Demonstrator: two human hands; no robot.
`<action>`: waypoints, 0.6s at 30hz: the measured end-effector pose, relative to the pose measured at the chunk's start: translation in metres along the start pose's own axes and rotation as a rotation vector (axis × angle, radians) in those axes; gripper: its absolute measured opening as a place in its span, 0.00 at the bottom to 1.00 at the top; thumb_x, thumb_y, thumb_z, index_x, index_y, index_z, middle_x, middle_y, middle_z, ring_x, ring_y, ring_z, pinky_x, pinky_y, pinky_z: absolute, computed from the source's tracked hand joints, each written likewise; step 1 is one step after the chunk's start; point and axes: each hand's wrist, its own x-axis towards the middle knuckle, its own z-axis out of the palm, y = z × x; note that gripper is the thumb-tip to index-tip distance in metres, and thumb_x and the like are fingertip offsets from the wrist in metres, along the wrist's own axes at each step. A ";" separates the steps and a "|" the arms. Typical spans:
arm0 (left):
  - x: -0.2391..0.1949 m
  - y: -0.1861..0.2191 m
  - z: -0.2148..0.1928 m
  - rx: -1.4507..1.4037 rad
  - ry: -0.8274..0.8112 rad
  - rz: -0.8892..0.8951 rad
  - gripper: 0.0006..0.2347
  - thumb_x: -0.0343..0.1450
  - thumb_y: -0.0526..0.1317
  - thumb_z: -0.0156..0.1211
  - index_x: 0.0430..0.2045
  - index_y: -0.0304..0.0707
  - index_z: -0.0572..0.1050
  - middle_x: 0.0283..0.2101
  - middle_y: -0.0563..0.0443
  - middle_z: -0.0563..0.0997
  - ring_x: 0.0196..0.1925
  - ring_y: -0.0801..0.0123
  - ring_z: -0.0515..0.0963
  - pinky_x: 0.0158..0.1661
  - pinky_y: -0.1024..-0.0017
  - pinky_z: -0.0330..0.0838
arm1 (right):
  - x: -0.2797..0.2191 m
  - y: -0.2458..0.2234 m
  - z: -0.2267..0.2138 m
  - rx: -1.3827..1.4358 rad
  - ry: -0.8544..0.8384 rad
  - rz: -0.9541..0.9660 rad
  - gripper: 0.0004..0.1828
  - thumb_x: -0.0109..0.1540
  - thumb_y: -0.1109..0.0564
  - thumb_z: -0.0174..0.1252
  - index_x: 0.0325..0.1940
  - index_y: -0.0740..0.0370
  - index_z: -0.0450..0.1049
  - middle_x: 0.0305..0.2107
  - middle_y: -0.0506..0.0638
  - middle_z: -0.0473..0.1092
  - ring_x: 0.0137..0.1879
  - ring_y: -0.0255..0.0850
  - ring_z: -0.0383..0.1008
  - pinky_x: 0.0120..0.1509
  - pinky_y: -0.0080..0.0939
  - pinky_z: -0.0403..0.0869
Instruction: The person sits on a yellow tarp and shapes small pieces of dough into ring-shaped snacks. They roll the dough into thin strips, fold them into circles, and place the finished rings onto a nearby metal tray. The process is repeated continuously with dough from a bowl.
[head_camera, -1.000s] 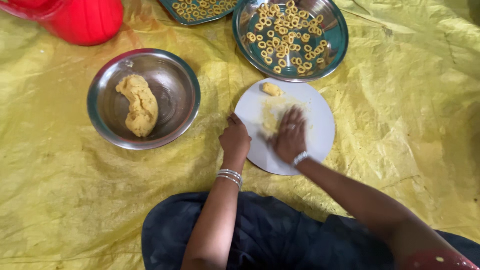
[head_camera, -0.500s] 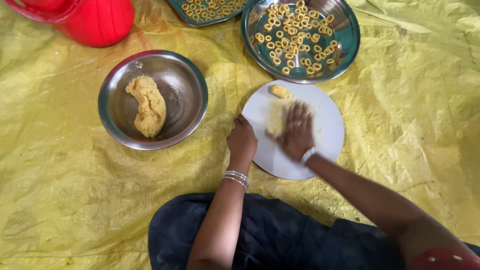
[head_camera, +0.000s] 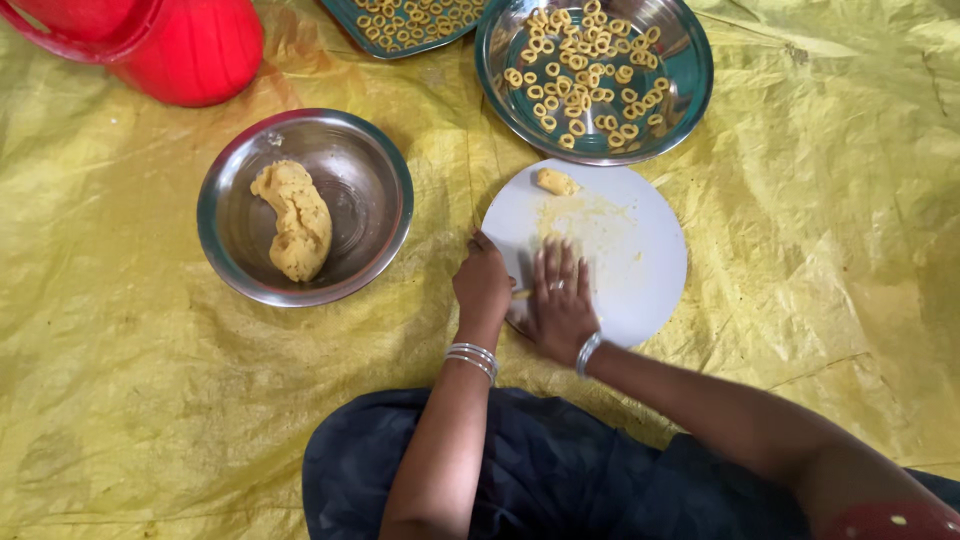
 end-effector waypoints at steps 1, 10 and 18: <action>0.001 -0.001 0.000 -0.012 0.010 0.011 0.43 0.64 0.38 0.73 0.70 0.20 0.50 0.67 0.28 0.65 0.54 0.47 0.81 0.47 0.58 0.79 | -0.002 -0.006 0.004 0.102 0.034 -0.011 0.58 0.62 0.27 0.43 0.77 0.77 0.36 0.73 0.74 0.32 0.79 0.69 0.28 0.76 0.71 0.33; 0.003 -0.001 -0.003 -0.023 -0.015 0.002 0.43 0.62 0.37 0.75 0.68 0.23 0.51 0.64 0.32 0.68 0.53 0.47 0.80 0.47 0.57 0.78 | 0.088 0.100 -0.011 0.158 0.351 0.453 0.56 0.64 0.29 0.45 0.79 0.75 0.40 0.76 0.72 0.32 0.81 0.69 0.25 0.75 0.79 0.30; 0.004 -0.006 0.008 -0.062 0.063 0.042 0.39 0.66 0.36 0.71 0.69 0.19 0.53 0.59 0.30 0.73 0.52 0.44 0.81 0.48 0.58 0.79 | 0.005 -0.003 0.015 0.153 0.178 0.055 0.58 0.64 0.28 0.42 0.78 0.76 0.32 0.76 0.74 0.30 0.80 0.69 0.24 0.77 0.73 0.33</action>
